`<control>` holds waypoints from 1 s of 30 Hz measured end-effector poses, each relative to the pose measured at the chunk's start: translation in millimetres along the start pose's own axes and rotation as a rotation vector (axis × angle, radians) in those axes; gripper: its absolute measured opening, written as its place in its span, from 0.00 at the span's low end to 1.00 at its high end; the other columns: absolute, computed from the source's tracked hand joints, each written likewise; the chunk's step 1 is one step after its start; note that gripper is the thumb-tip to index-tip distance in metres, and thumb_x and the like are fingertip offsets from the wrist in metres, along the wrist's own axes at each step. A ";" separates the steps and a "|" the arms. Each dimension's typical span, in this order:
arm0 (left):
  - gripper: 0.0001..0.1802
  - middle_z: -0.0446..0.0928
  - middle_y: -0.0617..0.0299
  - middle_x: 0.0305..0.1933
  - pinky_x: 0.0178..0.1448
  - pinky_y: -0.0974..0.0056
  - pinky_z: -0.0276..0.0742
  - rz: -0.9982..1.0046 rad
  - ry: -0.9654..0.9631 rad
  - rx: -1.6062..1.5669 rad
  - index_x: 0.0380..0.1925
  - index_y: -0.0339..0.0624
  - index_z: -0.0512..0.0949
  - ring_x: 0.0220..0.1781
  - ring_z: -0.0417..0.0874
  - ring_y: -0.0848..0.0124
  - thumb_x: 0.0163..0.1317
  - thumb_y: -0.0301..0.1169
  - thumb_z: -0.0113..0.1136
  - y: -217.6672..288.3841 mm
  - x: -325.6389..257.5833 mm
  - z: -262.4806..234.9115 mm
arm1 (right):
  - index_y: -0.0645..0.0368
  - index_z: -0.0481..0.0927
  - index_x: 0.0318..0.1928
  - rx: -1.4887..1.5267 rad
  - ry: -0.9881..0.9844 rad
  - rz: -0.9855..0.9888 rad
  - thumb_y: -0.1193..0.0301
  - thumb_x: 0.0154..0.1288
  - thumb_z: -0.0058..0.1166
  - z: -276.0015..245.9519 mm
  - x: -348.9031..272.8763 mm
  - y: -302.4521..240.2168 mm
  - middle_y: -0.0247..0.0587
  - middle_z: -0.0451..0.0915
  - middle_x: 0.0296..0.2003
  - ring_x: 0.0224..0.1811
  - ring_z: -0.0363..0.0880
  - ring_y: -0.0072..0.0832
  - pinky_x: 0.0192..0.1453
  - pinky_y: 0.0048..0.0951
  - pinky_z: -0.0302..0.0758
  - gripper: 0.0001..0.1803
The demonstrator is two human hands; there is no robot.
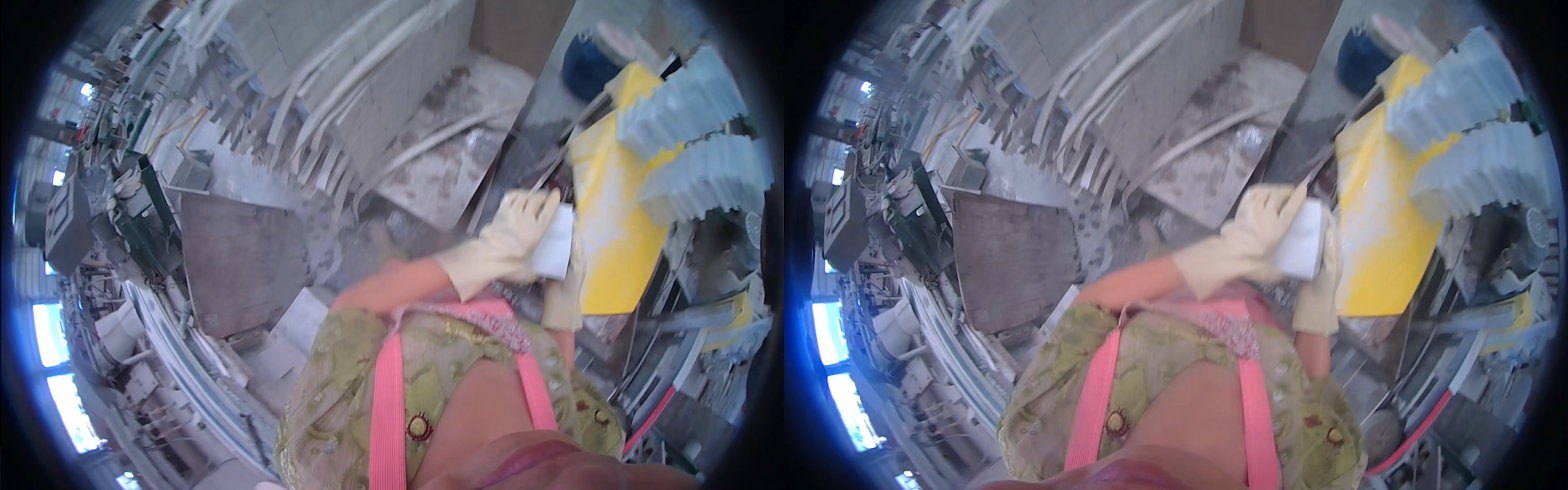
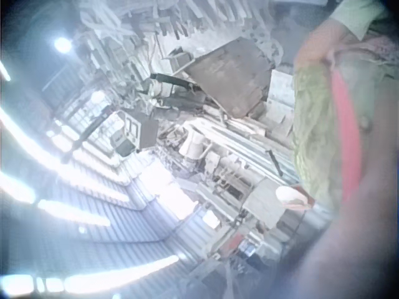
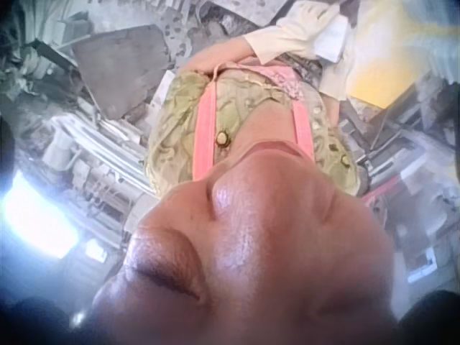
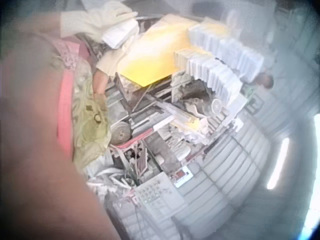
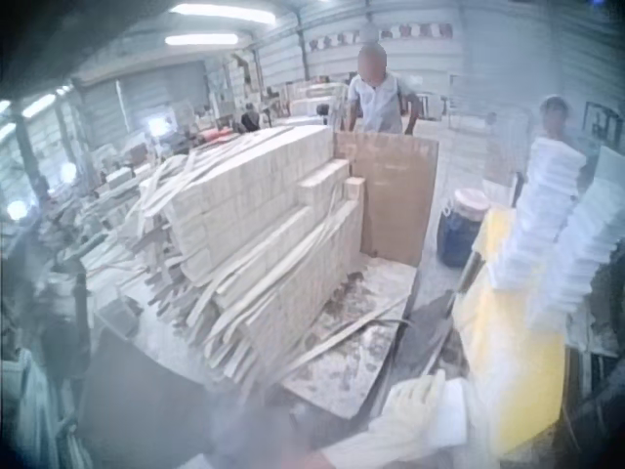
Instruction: The person repeatedly picks up small white rectangular tiles from a yellow tray and stacks them onto a growing pile. The person handles the tiles one at a time, aligning them as they place them on the stack.
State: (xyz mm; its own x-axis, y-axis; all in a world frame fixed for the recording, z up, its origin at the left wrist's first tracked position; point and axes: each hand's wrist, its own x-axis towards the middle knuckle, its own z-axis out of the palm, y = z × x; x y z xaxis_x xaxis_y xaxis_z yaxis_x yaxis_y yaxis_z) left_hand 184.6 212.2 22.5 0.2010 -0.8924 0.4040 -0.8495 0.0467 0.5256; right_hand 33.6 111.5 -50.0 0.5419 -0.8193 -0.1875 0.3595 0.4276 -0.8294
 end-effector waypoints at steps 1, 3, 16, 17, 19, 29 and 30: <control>0.69 0.68 0.38 0.63 0.71 0.47 0.65 -0.023 -0.046 0.003 0.71 0.23 0.57 0.65 0.71 0.44 0.24 0.40 0.79 -23.5 -1.5 -7.6 | 0.64 0.68 0.72 -0.039 -0.046 -0.034 0.59 0.82 0.41 17.3 9.9 14.7 0.46 0.73 0.69 0.69 0.73 0.35 0.75 0.39 0.69 0.28; 0.68 0.68 0.40 0.64 0.72 0.47 0.64 -0.059 -0.080 -0.001 0.71 0.24 0.58 0.66 0.72 0.46 0.24 0.39 0.79 -77.4 -5.6 -29.5 | 0.66 0.67 0.72 -0.008 0.001 -0.004 0.61 0.81 0.43 60.3 30.4 50.7 0.47 0.72 0.69 0.70 0.72 0.35 0.76 0.39 0.68 0.29; 0.73 0.67 0.39 0.68 0.78 0.51 0.58 -0.473 -0.358 0.198 0.75 0.25 0.52 0.72 0.67 0.46 0.30 0.48 0.81 -329.6 -3.0 -266.0 | 0.59 0.40 0.82 0.030 -0.697 0.409 0.47 0.61 0.68 338.1 150.1 166.0 0.47 0.51 0.80 0.83 0.49 0.35 0.83 0.38 0.50 0.63; 0.75 0.68 0.38 0.68 0.77 0.50 0.59 -0.455 -0.341 0.215 0.75 0.25 0.51 0.72 0.68 0.45 0.29 0.50 0.82 -338.8 3.1 -279.6 | 0.58 0.37 0.82 -0.195 -0.744 0.400 0.51 0.49 0.76 347.4 166.8 161.4 0.50 0.48 0.80 0.84 0.42 0.35 0.84 0.37 0.46 0.73; 0.74 0.69 0.37 0.67 0.76 0.48 0.60 -0.399 -0.289 0.301 0.74 0.26 0.52 0.69 0.71 0.43 0.30 0.51 0.82 -353.1 13.3 -303.3 | 0.58 0.37 0.82 -0.450 -0.914 0.209 0.55 0.47 0.77 370.9 198.9 163.9 0.52 0.49 0.80 0.84 0.46 0.38 0.83 0.36 0.48 0.73; 0.68 0.70 0.40 0.65 0.75 0.44 0.61 -0.267 -0.351 0.602 0.74 0.29 0.55 0.67 0.72 0.44 0.30 0.39 0.80 -463.2 128.9 -320.5 | 0.66 0.54 0.76 -0.944 -0.785 -0.585 0.56 0.38 0.79 456.2 367.2 231.6 0.57 0.64 0.72 0.76 0.63 0.48 0.81 0.42 0.60 0.66; 0.69 0.70 0.40 0.66 0.75 0.44 0.61 -0.303 -0.424 0.636 0.75 0.29 0.55 0.67 0.72 0.44 0.30 0.40 0.81 -478.2 150.3 -315.9 | 0.67 0.55 0.75 -1.002 -0.740 -0.603 0.57 0.38 0.78 460.4 393.1 233.9 0.57 0.64 0.71 0.75 0.63 0.48 0.81 0.43 0.58 0.65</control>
State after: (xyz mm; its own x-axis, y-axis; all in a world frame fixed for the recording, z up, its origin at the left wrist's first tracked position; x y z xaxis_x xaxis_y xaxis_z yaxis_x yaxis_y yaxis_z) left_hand 775.2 197.5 68.4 0.3733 -0.9250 -0.0711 -0.9275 -0.3736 -0.0099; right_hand 680.5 65.3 -75.4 0.8857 -0.2516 0.3903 0.1568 -0.6291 -0.7614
